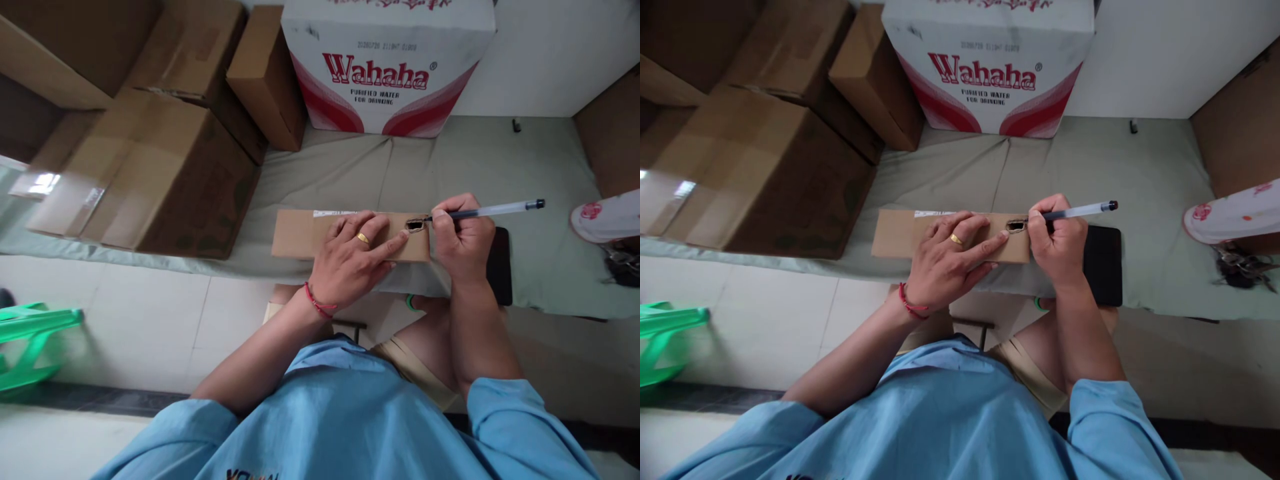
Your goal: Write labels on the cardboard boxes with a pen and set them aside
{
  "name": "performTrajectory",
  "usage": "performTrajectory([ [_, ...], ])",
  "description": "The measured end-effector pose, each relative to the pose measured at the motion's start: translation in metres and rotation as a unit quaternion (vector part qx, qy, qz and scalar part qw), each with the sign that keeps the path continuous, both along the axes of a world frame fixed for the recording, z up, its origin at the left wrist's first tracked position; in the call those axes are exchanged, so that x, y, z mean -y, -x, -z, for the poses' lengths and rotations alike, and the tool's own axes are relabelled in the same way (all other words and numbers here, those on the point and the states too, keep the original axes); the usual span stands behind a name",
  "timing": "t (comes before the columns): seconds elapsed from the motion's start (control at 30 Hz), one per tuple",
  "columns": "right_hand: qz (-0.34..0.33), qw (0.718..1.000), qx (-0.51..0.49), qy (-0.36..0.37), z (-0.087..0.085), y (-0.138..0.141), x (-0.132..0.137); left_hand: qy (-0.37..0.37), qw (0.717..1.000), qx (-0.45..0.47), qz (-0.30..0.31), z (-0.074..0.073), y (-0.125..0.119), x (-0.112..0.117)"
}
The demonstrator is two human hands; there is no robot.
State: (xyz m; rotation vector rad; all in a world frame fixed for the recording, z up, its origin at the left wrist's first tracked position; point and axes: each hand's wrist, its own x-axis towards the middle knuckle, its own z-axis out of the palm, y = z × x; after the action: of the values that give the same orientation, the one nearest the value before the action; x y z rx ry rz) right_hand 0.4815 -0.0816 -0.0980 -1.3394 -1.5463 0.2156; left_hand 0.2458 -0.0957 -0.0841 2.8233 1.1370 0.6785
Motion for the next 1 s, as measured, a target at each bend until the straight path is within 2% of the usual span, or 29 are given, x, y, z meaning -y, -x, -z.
performTrajectory([
  [0.13, -0.01, 0.999, -0.042, 0.006, 0.003, -0.003, 0.003, -0.001, 1.0, -0.001, -0.002, 0.0, 0.0, 0.0],
  [0.3, -0.065, 0.994, -0.085, 0.024, 0.001, 0.003, 0.008, 0.0, 1.0, 0.003, -0.001, 0.001, 0.001, 0.0],
  [0.47, -0.087, 0.991, -0.075, 0.067, -0.006, 0.011, 0.011, 0.002, 1.0, 0.005, 0.0, 0.001, 0.001, 0.0],
  [1.0, -0.085, 0.994, -0.006, 0.075, -0.012, 0.012, 0.009, -0.016, 1.0, 0.002, -0.004, 0.004, 0.0, 0.0],
])
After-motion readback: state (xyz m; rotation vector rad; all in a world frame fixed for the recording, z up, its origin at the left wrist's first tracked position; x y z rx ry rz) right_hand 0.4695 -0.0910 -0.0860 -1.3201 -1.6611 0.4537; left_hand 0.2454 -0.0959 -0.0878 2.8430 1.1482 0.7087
